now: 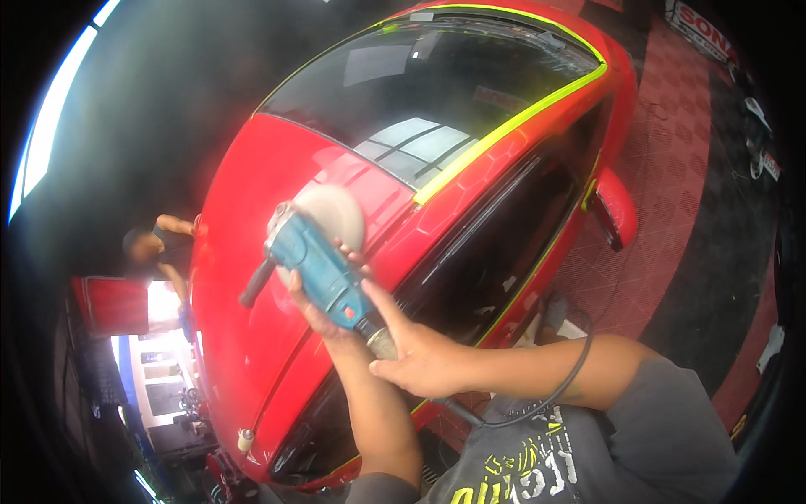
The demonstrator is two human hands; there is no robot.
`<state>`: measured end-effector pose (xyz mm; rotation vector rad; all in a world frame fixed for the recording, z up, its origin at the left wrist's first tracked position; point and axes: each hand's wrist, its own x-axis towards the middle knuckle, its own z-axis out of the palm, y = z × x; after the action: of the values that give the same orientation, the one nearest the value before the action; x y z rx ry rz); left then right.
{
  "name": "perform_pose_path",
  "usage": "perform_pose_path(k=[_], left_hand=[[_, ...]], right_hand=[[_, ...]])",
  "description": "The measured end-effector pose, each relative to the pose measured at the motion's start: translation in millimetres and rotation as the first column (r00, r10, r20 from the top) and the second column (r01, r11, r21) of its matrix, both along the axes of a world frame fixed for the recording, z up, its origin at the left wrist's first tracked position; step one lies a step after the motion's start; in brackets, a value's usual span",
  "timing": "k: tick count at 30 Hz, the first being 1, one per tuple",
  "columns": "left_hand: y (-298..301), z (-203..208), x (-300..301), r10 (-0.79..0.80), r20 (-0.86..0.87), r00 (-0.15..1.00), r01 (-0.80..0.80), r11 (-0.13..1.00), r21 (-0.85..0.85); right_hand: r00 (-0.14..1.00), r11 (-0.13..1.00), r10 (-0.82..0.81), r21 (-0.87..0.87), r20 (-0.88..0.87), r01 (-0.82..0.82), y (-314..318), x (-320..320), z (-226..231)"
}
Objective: The person uses a dual-action polisher to buff the hood of a red car. They move the machine in circular and sweeping motions across the surface, occasionally pausing to apply a liquid from a spray bottle. A second person is visible in the background wiping the car's roof with a cloth.
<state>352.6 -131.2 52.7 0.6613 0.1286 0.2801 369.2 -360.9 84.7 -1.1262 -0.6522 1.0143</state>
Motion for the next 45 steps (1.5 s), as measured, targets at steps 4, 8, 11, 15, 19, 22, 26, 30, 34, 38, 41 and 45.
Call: perform_pose_path(k=[4,8,11,15,19,22,26,30,34,38,41,45], left_hand=[[1,-7,55,-0.178,0.031,0.983,0.178,0.984,0.003],[22,-5,78,-0.162,0.004,0.987,0.161,0.982,0.098],[24,3,82,-0.155,-0.029,0.988,0.157,0.975,0.156],[22,9,70,-0.078,-0.092,0.993,0.093,0.981,0.170],[22,12,56,-0.060,-0.109,0.992,0.076,0.987,0.142],[21,15,48,-0.065,-0.098,0.993,0.079,0.986,0.145],[27,13,36,-0.052,-0.105,0.993,0.065,0.990,0.124],[28,13,19,-0.050,-0.077,0.996,0.059,0.991,0.122],[35,13,-3,-0.030,-0.056,0.998,0.035,0.995,0.096],[43,15,-31,0.002,-0.009,1.000,-0.001,0.996,0.094],[51,15,-57,0.055,0.035,0.998,-0.058,0.996,0.073],[68,8,-103,0.168,0.081,0.982,-0.177,0.976,0.123]], right_hand=[[0.988,0.999,-0.025,-0.047,-0.154,0.018,-10,37,12],[0.952,0.999,-0.018,-0.042,-0.306,0.005,3,57,17],[0.919,1.000,0.001,0.002,-0.393,0.000,4,61,13],[0.897,0.998,0.053,0.043,-0.439,-0.038,5,58,6],[0.887,0.995,0.090,0.075,-0.453,-0.063,5,50,5],[0.893,0.994,0.100,0.078,-0.438,-0.073,8,42,3],[0.894,0.993,0.113,0.075,-0.435,-0.089,13,34,2],[0.890,0.989,0.147,0.075,-0.431,-0.127,16,24,2],[0.899,0.984,0.176,0.072,-0.402,-0.160,22,12,3],[0.906,0.976,0.216,0.058,-0.364,-0.209,33,-4,8],[0.910,0.965,0.258,0.034,-0.323,-0.261,44,-19,16],[0.916,0.941,0.331,0.003,-0.225,-0.339,65,-42,17]])
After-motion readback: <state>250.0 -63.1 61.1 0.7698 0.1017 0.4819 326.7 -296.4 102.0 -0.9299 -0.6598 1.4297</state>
